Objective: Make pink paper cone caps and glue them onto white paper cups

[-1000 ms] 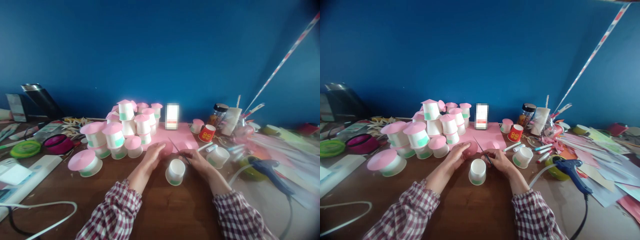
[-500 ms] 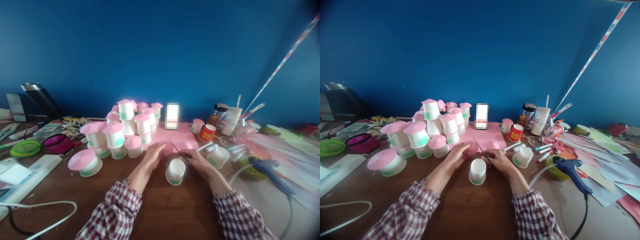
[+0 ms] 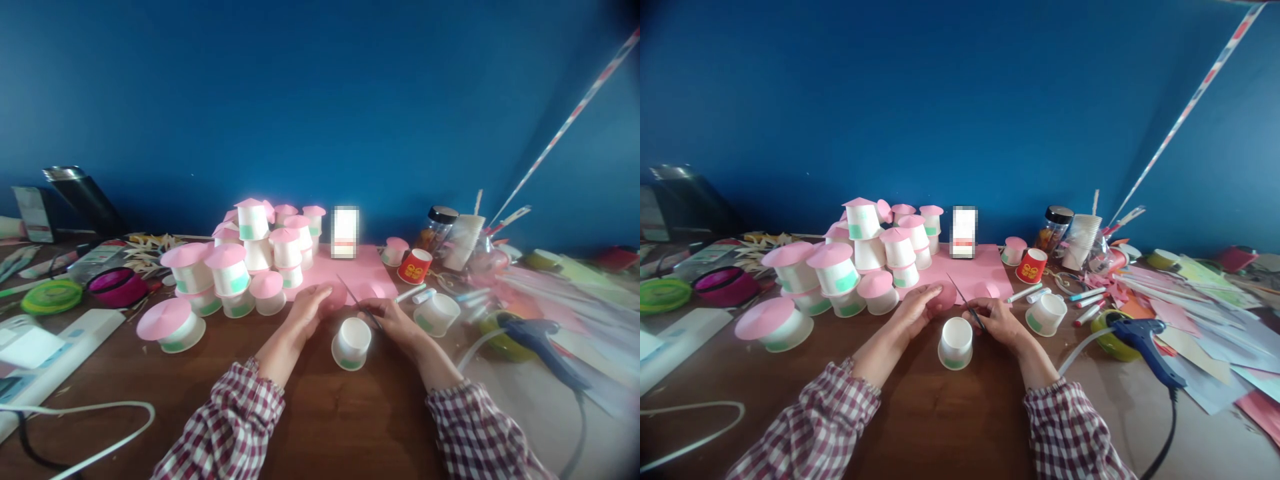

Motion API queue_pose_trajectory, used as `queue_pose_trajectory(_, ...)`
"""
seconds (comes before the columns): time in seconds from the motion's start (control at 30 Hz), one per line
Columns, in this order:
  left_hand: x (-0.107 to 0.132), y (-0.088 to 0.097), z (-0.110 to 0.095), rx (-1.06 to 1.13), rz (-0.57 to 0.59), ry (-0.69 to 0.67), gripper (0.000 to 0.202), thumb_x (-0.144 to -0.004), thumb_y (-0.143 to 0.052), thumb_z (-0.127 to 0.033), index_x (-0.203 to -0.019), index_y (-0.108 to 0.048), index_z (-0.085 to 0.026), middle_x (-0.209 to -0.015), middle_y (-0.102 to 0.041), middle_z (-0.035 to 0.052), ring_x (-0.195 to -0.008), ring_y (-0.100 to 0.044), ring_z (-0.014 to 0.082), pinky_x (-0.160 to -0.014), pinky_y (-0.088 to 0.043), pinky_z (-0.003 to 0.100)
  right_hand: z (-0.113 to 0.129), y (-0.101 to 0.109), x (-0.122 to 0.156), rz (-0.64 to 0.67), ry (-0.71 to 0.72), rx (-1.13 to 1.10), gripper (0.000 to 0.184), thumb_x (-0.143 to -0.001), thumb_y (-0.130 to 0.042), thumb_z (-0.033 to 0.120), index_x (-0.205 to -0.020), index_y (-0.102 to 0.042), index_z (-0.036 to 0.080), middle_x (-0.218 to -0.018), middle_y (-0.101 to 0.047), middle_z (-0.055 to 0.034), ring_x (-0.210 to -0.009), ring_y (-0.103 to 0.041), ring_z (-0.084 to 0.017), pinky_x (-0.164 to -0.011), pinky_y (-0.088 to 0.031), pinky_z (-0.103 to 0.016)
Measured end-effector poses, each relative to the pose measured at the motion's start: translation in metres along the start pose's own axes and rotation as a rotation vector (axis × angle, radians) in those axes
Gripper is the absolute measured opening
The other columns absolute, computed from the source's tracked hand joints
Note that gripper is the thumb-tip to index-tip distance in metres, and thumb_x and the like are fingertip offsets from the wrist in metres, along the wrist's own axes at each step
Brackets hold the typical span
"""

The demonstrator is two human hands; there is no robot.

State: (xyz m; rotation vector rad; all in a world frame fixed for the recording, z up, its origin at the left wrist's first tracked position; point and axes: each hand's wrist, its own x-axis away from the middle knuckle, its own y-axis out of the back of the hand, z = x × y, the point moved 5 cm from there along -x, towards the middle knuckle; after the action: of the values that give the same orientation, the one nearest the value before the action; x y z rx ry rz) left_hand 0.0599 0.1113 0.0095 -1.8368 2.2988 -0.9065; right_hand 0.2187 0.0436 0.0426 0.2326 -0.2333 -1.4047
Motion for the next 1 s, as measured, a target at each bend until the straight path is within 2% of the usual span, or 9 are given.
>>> queue_pose_trajectory(0.6,-0.0004,0.0004,0.0006,0.0,0.003,0.002,0.022,-0.069,-0.074,-0.023,-0.085,-0.065,-0.011,-0.074,-0.068,0.0066,-0.062,-0.063,0.0132,-0.053,-0.05,0.022,0.0025,-0.0015,0.0003,-0.003,-0.008,-0.007,0.034,-0.076,-0.066,0.043,-0.092,-0.069,0.013,-0.074,-0.065,-0.0046,-0.063,-0.055,-0.015,-0.058,-0.042,-0.027)
queue_pose_trajectory(1.0,-0.0013,0.0009,0.0013,-0.003,-0.003,-0.002,0.021,-0.073,-0.07,-0.021,-0.089,-0.064,-0.009,-0.073,-0.067,0.0059,-0.061,-0.063,0.013,-0.052,-0.05,0.021,-0.0053,-0.0013,-0.0012,-0.02,-0.028,-0.032,0.032,-0.075,-0.067,0.041,-0.092,-0.069,0.013,-0.073,-0.065,-0.0039,-0.063,-0.054,-0.014,-0.058,-0.042,-0.026)
